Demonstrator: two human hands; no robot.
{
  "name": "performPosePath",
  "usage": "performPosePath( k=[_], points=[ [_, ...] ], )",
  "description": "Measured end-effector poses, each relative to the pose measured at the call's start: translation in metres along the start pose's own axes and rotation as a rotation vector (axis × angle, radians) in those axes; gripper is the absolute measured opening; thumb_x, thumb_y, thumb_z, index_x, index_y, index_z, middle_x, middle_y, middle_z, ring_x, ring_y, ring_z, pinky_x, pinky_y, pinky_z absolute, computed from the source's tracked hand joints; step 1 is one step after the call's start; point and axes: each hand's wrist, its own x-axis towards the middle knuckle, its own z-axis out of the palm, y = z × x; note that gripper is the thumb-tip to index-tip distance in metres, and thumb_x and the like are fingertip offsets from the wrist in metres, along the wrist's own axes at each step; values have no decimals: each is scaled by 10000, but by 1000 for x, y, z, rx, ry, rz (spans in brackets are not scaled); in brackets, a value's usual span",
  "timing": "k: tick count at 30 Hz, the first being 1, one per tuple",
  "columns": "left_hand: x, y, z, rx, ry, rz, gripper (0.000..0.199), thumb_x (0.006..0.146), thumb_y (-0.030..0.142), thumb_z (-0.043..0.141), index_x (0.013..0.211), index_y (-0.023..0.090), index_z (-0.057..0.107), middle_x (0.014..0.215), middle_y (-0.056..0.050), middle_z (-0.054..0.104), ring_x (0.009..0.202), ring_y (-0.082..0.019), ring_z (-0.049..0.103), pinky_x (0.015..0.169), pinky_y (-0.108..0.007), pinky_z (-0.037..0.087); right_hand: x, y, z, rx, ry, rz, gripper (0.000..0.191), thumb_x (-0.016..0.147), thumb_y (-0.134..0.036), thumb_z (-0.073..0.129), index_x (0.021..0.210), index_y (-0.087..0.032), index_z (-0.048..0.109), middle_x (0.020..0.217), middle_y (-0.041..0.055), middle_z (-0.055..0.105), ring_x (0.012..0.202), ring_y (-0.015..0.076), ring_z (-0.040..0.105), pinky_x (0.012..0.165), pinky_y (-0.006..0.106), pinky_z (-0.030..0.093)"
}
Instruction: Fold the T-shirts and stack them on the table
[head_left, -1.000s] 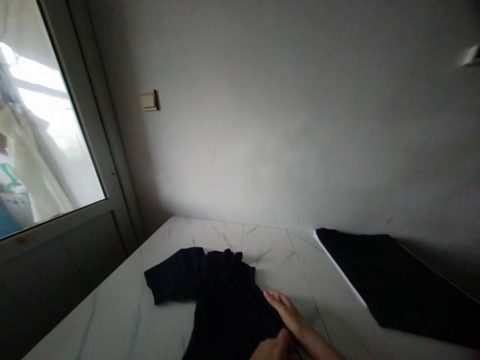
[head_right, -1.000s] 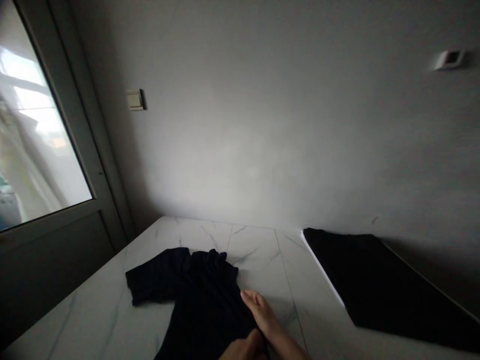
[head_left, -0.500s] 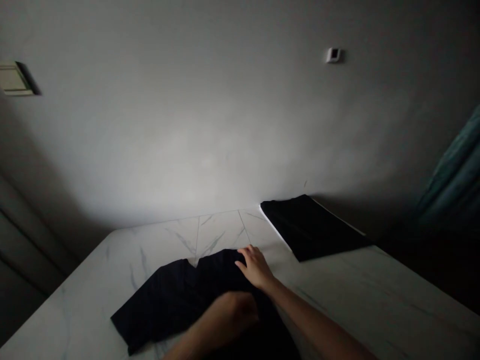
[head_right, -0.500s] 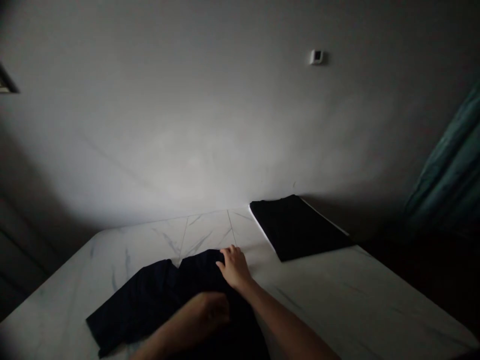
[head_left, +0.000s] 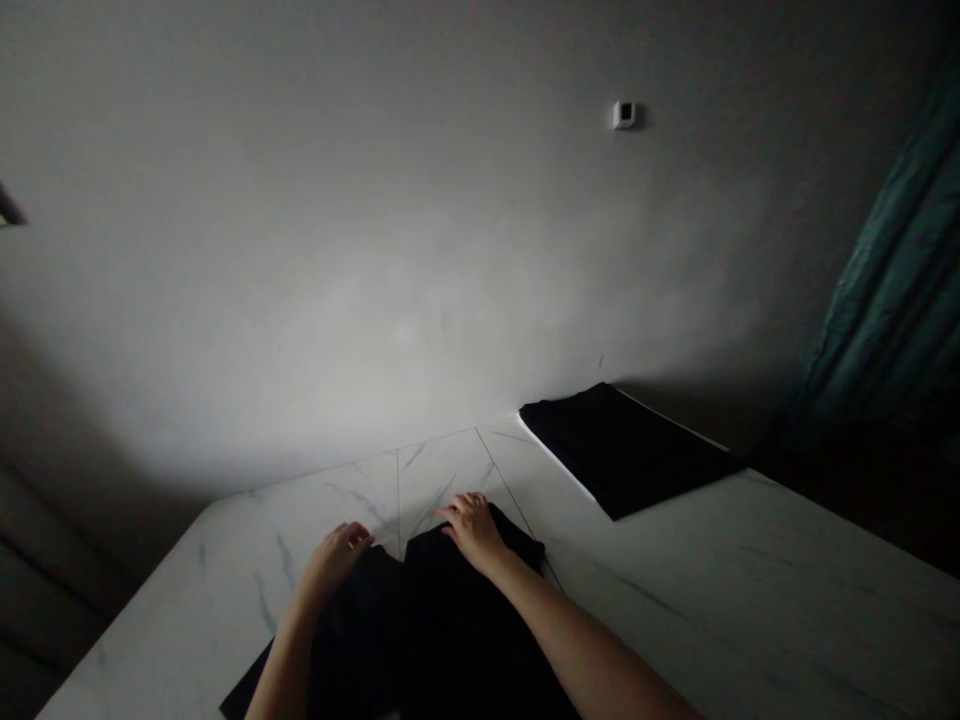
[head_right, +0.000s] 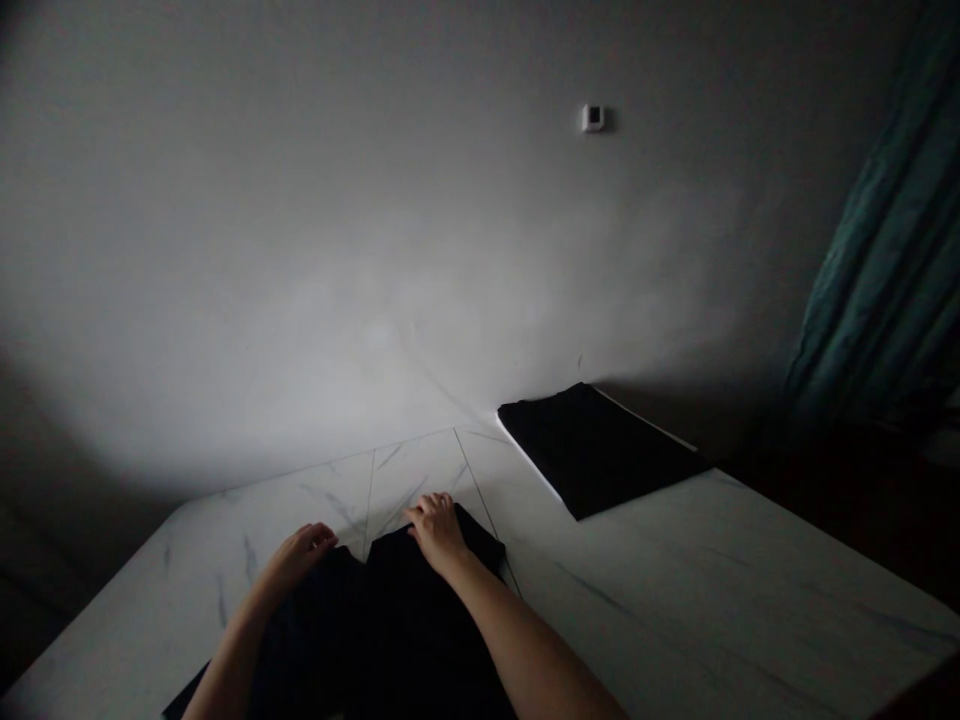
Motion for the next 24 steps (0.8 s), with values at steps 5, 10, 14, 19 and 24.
performPosePath(
  k=[5, 10, 14, 19, 24],
  points=[
    [0, -14, -2, -76, -159, -47, 351, 732, 486, 543, 871, 191, 672, 743, -27, 677, 734, -210, 634, 653, -288, 460, -3, 7, 1, -15, -19, 2, 148, 839, -123, 673, 961, -201, 703, 982, 70, 650, 984, 226, 585, 898, 357, 434],
    [-6, -20, -16, -81, -192, -83, 251, 599, 368, 610, 776, 199, 662, 697, -5, 641, 726, -221, 615, 652, -296, 459, -4, 7, 3, 58, 62, 33, 149, 819, -48, 630, 865, -191, 628, 953, 50, 629, 930, 199, 592, 840, 305, 467],
    [-11, -20, -24, -80, -153, -69, 150, 560, 308, 584, 676, 213, 597, 746, -16, 626, 791, -237, 603, 738, -326, 468, -4, 8, 6, 115, 120, -12, 187, 819, -24, 544, 875, -201, 561, 860, 38, 624, 823, 208, 604, 771, 336, 490],
    [-13, -9, -24, -144, -122, -4, 146, 668, 367, 505, 703, 226, 487, 727, 9, 567, 745, -187, 548, 698, -293, 446, -4, 8, 9, 218, 172, -94, 258, 821, -21, 434, 883, -247, 541, 835, 41, 621, 795, 224, 614, 731, 354, 499],
    [-11, 28, -26, -362, -87, 121, 224, 725, 433, 521, 705, 220, 455, 644, 43, 480, 632, -136, 464, 583, -241, 386, -4, 4, 7, 347, 239, -115, 266, 835, -26, 417, 963, -207, 564, 914, 58, 633, 865, 209, 628, 782, 341, 509]
  ],
)
